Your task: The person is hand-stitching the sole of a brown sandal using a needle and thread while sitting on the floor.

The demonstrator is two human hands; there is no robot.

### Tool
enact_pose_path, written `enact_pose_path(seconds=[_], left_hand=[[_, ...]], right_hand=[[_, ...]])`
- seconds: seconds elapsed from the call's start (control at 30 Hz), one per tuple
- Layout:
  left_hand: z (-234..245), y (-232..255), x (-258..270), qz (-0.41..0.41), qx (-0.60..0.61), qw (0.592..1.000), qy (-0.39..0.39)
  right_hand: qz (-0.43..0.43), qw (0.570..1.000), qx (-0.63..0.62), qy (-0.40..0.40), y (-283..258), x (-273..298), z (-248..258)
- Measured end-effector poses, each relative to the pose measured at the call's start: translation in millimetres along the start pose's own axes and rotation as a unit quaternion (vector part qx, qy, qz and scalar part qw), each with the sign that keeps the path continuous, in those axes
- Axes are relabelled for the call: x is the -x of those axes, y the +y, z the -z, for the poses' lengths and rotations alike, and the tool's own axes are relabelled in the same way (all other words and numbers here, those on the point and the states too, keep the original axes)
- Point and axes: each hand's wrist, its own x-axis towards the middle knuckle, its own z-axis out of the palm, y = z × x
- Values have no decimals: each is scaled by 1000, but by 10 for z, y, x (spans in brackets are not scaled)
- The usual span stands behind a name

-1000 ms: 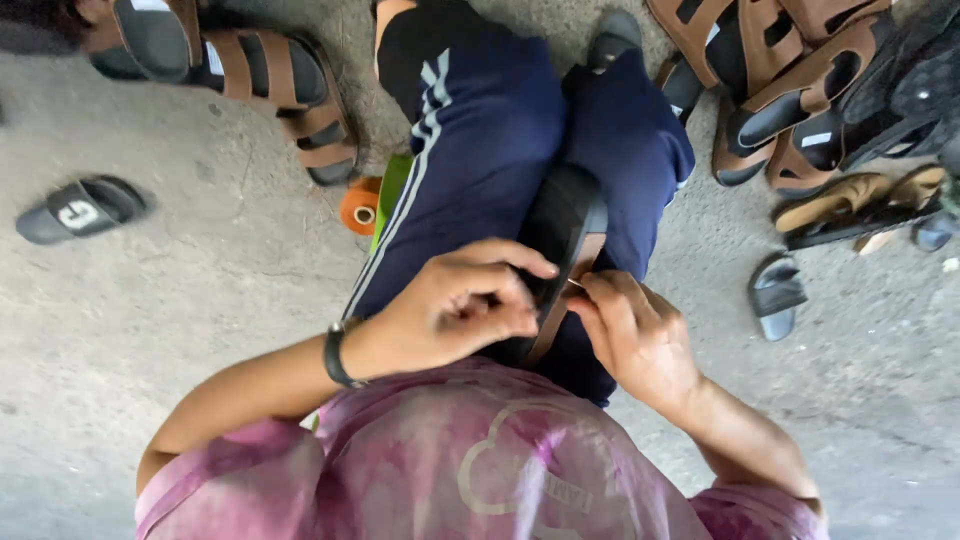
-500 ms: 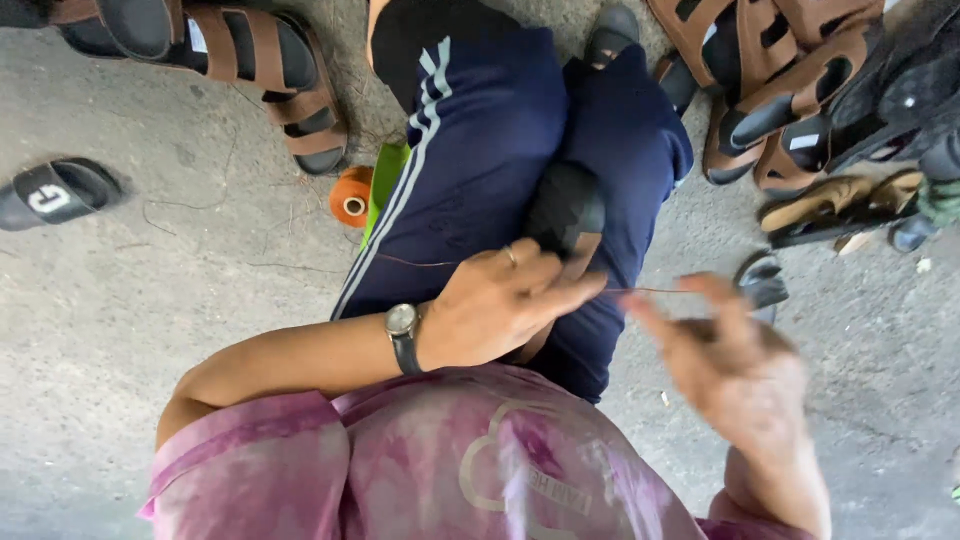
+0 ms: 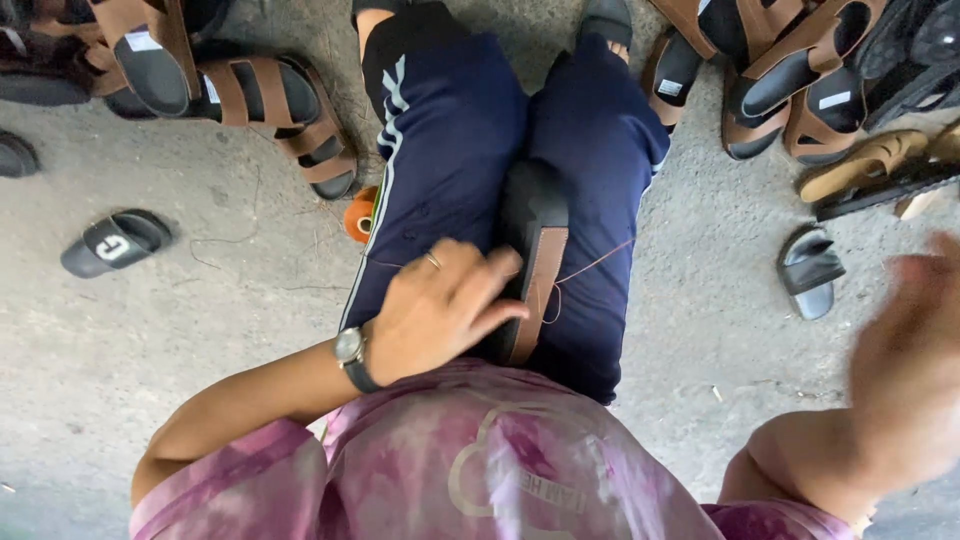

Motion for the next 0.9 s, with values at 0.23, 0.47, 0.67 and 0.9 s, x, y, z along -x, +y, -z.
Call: enact_pose_path(seconds=[0.23,0.47,0.67,0.9], left_hand=[[245,-53,-282,203,255,936,-131],[35,-568,-956,346,578,735,75],[443,-882,-998,200,311,929,-8],[376,-374,-397,85,21,995,-53]], right_hand=[[265,655,-696,-125,-1211,-542,603],[193,573,-780,-162,-1478,-616,493],[254,674,-689,-81,-1436,-634,489],[253,776,-578,28,-1329,-699,660]])
